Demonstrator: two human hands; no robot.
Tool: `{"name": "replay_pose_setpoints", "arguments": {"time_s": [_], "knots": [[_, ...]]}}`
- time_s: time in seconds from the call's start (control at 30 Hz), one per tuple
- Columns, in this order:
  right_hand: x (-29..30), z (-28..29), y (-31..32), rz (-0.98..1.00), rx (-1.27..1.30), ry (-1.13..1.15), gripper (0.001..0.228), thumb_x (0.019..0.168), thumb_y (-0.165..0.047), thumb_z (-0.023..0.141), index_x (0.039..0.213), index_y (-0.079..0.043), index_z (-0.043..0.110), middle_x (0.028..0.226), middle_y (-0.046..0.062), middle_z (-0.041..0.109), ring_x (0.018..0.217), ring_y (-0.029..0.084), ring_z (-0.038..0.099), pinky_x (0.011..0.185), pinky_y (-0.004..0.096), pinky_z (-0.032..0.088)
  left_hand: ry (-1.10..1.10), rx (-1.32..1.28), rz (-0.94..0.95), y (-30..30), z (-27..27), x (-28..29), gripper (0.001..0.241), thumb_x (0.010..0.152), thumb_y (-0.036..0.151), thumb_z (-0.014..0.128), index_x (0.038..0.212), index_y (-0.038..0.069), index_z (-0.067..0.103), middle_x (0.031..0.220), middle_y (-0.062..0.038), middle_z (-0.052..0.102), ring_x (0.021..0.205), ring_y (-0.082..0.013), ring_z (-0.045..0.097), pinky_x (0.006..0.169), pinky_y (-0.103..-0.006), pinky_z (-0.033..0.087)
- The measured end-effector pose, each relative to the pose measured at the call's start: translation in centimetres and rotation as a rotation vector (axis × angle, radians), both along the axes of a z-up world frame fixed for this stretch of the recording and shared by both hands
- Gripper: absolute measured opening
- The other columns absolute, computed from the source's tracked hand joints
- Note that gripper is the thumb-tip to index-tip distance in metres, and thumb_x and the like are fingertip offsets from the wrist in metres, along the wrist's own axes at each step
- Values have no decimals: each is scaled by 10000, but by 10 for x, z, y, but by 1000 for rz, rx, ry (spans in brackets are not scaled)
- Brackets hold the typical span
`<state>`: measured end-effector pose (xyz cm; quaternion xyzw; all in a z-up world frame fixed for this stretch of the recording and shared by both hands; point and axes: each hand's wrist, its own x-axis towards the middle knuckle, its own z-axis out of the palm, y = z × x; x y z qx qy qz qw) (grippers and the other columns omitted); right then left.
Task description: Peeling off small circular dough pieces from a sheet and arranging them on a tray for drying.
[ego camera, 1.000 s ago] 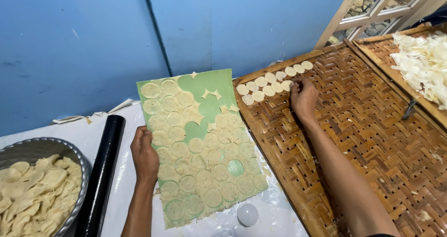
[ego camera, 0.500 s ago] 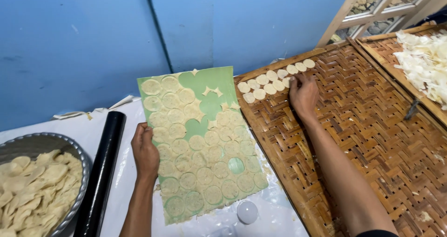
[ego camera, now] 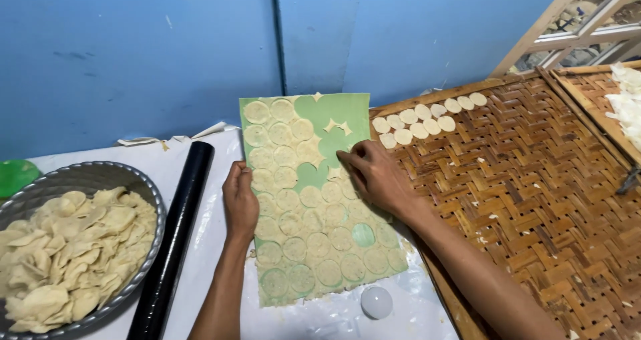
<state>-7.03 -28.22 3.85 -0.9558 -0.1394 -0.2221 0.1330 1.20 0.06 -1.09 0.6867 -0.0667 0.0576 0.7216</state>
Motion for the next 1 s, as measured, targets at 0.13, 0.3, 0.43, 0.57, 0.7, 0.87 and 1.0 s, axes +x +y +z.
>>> {"name": "replay_pose_setpoints", "arguments": {"time_s": [0.13,0.3,0.43,0.57,0.7,0.87,1.0], "knots": [[3,-2,4,-150,-57,145,227,1006,-202,553,1151,-159,722,1059,112,635,972,261,627,790,368,531,-4,-7,3,0,-1,0,180,976,141,440,868,114,581,712,-10,479,732,-149,482,756,-309,432],[5,-11,-6,-65,-53,71,152,928,-158,645,1069,-103,650,1053,110,587,975,313,626,760,422,547,6,-7,-11,-1,9,-6,176,983,150,431,861,125,555,722,7,446,759,-146,457,772,-310,415],[1,-15,-9,-62,-71,102,150,937,-156,641,1080,-113,642,1035,91,615,977,271,652,792,387,551,-5,-3,-10,0,7,-7,179,989,151,429,860,123,550,717,0,449,759,-153,462,767,-319,413],[-7,-15,-16,-77,115,52,143,991,-189,609,1102,-100,626,944,100,643,925,302,679,757,408,566,0,6,-17,0,6,-5,182,993,156,424,866,127,551,720,11,448,757,-150,467,771,-316,409],[-11,3,-18,-118,450,16,181,1010,-79,610,1170,-28,679,914,186,692,871,382,701,763,464,576,-16,-4,-14,0,-4,2,178,981,141,433,879,120,577,722,2,466,758,-148,479,782,-306,417],[-23,-2,-43,-176,574,6,167,985,-124,671,1137,-71,716,932,174,737,873,357,727,764,448,575,-9,-7,-14,1,-8,5,187,985,145,428,893,114,588,730,9,488,752,-136,479,778,-299,421],[-42,4,-54,-289,611,-19,182,984,-111,672,1156,-88,726,900,209,739,813,356,735,718,469,572,-19,2,3,2,-14,5,176,983,142,444,921,105,604,748,0,495,771,-135,483,787,-287,422]]}}
